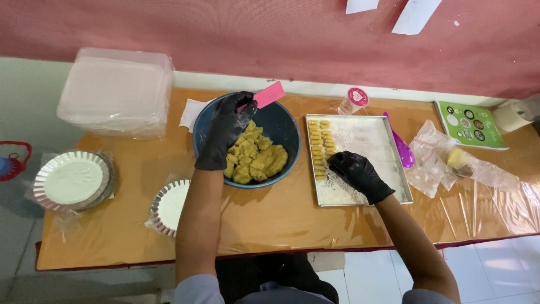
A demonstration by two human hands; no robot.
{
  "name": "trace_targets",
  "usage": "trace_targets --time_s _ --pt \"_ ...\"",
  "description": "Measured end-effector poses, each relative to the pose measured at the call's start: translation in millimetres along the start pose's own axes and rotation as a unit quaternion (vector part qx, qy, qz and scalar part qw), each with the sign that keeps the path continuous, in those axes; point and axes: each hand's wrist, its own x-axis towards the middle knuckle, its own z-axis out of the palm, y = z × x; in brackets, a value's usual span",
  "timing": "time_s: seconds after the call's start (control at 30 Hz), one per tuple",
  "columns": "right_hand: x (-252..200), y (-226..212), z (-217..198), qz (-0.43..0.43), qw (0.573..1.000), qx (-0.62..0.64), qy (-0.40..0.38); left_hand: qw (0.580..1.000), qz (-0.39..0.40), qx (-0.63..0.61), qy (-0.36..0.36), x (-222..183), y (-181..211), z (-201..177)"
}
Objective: Shaping small pieces of dough using a manual mold and placing them on a tray.
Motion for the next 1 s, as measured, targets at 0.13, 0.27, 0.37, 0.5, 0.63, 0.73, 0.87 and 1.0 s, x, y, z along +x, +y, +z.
trace_targets --time_s 0.13,0.27,0.37,0.5,0.63,0.73,0.87,1.0 --pt "2.0 -4.1 -5.5 -0.008 1.0 -0.023 0.002 1.0 -0.013 0.012 -0.003 -1.7 7.5 -2.5" --pt "-4.3 2.1 0.5 0.02 0.999 -0.042 0.013 1.0 -0.016 0.012 -0.006 -1.6 12.1 -4.4" --pt "-7.9 6.4 4.2 0.041 0.998 -0.046 0.009 1.0 -0.016 0.015 -0.004 0.5 10.9 -6.3" --pt "-5.5 0.7 -3.0 0.033 0.997 -0.07 0.023 1.0 -0.008 0.018 0.001 -2.2 14.1 -8.6" --pt "-1.2 -4.0 -11.8 0.042 0.996 -0.069 0.047 1.0 0.005 0.01 0.012 -1.7 11.1 -9.3" --pt "3.8 -8.7 -21.6 0.052 0.995 -0.036 0.075 0.999 0.008 0.033 0.042 -2.3 12.0 -13.6" --pt "13.3 -15.8 -25.7 0.06 0.991 0.004 0.12 0.998 0.0 0.019 0.061 -3.5 22.9 -18.3" --pt "39.7 -33.3 -26.2 0.061 0.977 0.077 0.192 0.994 -0.019 0.093 0.056 -27.1 78.2 -45.0"
